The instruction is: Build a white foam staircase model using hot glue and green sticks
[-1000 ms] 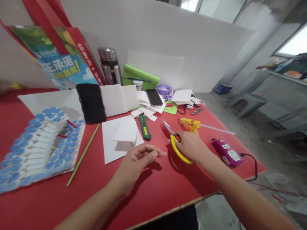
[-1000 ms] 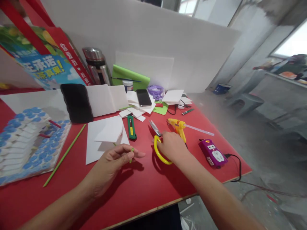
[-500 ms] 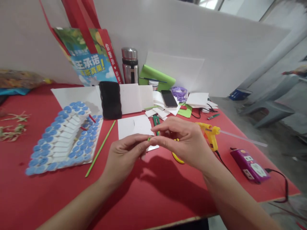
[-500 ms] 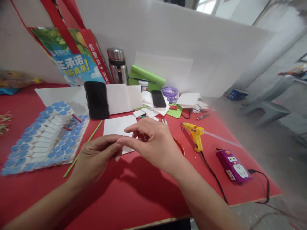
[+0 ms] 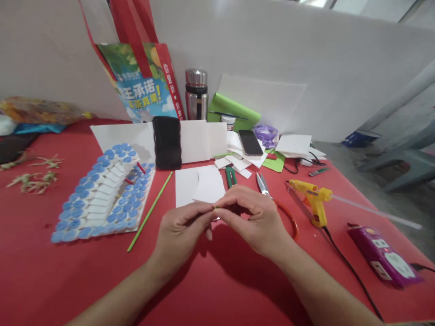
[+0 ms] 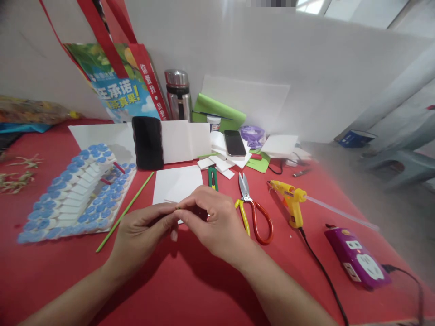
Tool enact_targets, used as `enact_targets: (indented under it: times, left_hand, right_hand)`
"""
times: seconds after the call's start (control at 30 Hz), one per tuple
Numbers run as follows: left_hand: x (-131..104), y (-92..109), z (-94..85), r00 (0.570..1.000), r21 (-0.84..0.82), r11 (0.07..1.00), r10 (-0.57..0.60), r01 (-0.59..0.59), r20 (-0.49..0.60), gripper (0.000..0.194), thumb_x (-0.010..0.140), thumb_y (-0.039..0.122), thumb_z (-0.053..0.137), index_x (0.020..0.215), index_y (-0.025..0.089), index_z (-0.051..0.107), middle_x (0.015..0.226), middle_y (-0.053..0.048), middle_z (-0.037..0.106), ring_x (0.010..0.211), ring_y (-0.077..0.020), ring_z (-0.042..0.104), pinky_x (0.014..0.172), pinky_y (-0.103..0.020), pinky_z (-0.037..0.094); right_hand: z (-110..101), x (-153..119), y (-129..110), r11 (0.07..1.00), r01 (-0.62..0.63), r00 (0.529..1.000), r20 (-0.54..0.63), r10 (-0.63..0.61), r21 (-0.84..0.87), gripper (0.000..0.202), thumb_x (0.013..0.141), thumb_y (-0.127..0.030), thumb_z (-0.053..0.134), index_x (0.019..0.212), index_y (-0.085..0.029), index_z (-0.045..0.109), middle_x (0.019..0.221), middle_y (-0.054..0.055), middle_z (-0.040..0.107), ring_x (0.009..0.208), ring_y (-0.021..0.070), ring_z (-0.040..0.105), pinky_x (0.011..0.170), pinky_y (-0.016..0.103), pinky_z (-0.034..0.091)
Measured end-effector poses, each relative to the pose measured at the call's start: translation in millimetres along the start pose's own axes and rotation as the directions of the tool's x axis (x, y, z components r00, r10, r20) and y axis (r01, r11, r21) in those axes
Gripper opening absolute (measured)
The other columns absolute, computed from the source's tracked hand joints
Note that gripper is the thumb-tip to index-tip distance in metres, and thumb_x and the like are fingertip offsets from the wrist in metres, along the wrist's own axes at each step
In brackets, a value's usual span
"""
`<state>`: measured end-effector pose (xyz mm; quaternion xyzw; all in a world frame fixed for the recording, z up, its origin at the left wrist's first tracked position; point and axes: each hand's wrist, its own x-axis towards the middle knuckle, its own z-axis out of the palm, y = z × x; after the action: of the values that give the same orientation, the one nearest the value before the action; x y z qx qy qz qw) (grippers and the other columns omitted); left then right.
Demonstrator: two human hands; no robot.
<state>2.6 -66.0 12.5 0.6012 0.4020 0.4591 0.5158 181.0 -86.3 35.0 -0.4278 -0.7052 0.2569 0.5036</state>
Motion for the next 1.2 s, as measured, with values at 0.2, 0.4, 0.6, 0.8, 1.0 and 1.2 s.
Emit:
enact_targets:
  times: [0.2, 0.4, 0.6, 0.8, 1.0, 1.2]
  left_hand:
    - [-7.0, 8.6, -17.3, 0.986, 0.219, 0.974, 0.091, -0.059, -0.141, 0.009, 0.088, 0.029, 0.076, 0.086, 0.028, 0.085, 0.091, -0.004, 0.075, 0.077, -0.0177, 0.068, 0.069, -0.027, 0.058]
    - [-6.9, -7.7, -36.8, 0.942, 0.141, 0.972, -0.14, 0.19, -0.304, 0.015, 0.083, 0.039, 0.081, 0.089, 0.025, 0.083, 0.09, -0.005, 0.078, 0.078, -0.0202, 0.071, 0.069, -0.029, 0.063]
    - [0.1, -17.5, -32.6, 0.934, 0.045, 0.965, -0.238, 0.258, -0.267, 0.023, 0.075, 0.035, 0.085, 0.092, 0.02, 0.083, 0.091, -0.007, 0.081, 0.078, -0.0206, 0.075, 0.074, -0.031, 0.063]
    - [1.5, -25.5, -29.9, 0.94, 0.129, 0.952, -0.244, 0.279, -0.237, 0.026, 0.076, 0.036, 0.082, 0.095, 0.018, 0.082, 0.072, -0.004, 0.074, 0.056, -0.0149, 0.062, 0.051, -0.025, 0.052]
    - [8.9, -21.9, -24.2, 0.967, 0.213, 0.948, -0.209, 0.236, -0.143, 0.015, 0.079, 0.033, 0.076, 0.077, 0.018, 0.078, 0.079, -0.003, 0.07, 0.057, -0.012, 0.056, 0.052, -0.025, 0.045]
    - [11.1, -22.9, -23.6, 0.97, 0.236, 0.944, -0.202, 0.229, -0.134, 0.014, 0.079, 0.032, 0.075, 0.078, 0.019, 0.078, 0.078, -0.003, 0.072, 0.06, -0.0149, 0.059, 0.058, -0.027, 0.047]
  right_hand:
    - [-13.1, 2.4, 13.7, 0.975, -0.062, 0.985, -0.171, 0.024, -0.215, 0.017, 0.1, -0.031, 0.066, 0.113, -0.023, 0.074, 0.091, 0.004, 0.074, 0.073, 0.0161, 0.065, 0.063, 0.029, 0.052]
    - [-10.5, 0.6, 47.6, 0.897, -0.072, 0.997, -0.048, 0.057, -0.436, 0.039, 0.09, -0.011, 0.053, 0.126, -0.018, 0.065, 0.118, 0.014, 0.071, 0.094, 0.0236, 0.069, 0.081, 0.038, 0.058]
    - [-5.4, -0.5, 54.7, 0.9, -0.04, 0.999, 0.014, 0.051, -0.435, 0.036, 0.089, -0.01, 0.053, 0.122, -0.021, 0.061, 0.128, 0.016, 0.065, 0.112, 0.0283, 0.068, 0.091, 0.045, 0.059]
    - [-2.2, -2.6, 53.5, 0.911, 0.068, 0.997, 0.055, -0.05, -0.406, 0.037, 0.092, -0.013, 0.056, 0.127, -0.022, 0.059, 0.129, 0.015, 0.064, 0.121, 0.0285, 0.065, 0.101, 0.049, 0.057]
    - [-1.4, -5.1, 51.1, 0.905, 0.046, 0.993, 0.119, 0.006, -0.423, 0.037, 0.091, -0.018, 0.058, 0.127, -0.02, 0.062, 0.136, 0.016, 0.062, 0.121, 0.0295, 0.066, 0.097, 0.047, 0.06]
    - [-1.0, -6.1, 49.8, 0.899, 0.037, 0.989, 0.145, 0.029, -0.436, 0.031, 0.093, -0.022, 0.06, 0.123, -0.023, 0.065, 0.137, 0.014, 0.063, 0.121, 0.0288, 0.067, 0.099, 0.046, 0.059]
